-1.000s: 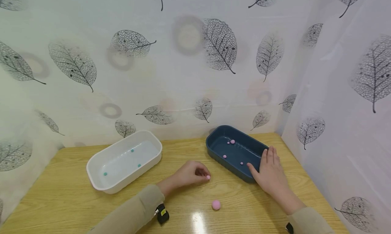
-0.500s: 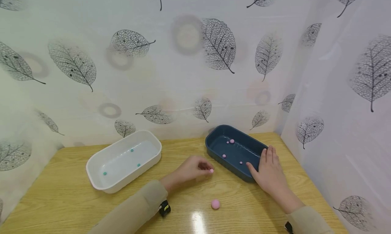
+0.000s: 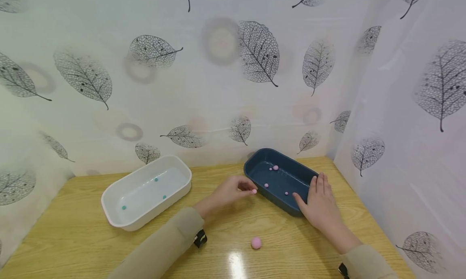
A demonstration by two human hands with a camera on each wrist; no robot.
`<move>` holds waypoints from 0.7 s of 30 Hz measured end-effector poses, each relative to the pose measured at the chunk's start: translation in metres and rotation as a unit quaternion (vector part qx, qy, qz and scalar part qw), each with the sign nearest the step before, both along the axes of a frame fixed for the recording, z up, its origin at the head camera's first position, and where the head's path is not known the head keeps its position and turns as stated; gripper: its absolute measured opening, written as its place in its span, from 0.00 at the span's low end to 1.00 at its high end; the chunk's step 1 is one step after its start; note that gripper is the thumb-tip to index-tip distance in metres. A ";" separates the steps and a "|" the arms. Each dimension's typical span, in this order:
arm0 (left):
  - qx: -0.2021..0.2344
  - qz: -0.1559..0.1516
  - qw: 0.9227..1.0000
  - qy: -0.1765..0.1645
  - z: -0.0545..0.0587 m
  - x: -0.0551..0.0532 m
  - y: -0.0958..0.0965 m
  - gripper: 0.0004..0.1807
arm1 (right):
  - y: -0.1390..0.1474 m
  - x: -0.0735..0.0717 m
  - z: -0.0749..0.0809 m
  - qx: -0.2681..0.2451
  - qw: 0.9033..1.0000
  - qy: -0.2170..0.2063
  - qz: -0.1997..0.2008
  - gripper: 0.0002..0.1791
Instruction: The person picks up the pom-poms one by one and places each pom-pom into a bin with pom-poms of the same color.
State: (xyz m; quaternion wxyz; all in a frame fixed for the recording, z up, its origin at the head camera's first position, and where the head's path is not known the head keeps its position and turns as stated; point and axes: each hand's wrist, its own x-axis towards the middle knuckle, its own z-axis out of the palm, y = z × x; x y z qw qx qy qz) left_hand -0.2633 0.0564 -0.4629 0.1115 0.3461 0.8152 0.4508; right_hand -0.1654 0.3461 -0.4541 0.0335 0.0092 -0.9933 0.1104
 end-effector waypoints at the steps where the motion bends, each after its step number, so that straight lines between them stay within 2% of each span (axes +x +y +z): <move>1: 0.002 0.002 1.000 0.000 0.003 -0.002 0.001 0.07 | 0.000 0.000 0.000 0.000 1.000 0.000 0.000 0.54; 9: 0.011 0.031 0.999 0.014 0.017 -0.015 0.005 0.08 | 0.000 -0.001 0.000 0.002 1.000 -0.001 0.000 0.54; 16: 0.019 0.061 0.998 0.028 0.017 -0.025 0.010 0.08 | -0.001 0.000 0.001 -0.001 1.000 -0.002 0.001 0.54; 21: 0.047 0.076 0.996 0.018 0.015 -0.030 0.012 0.10 | 0.000 0.000 0.001 -0.002 1.000 0.000 0.000 0.54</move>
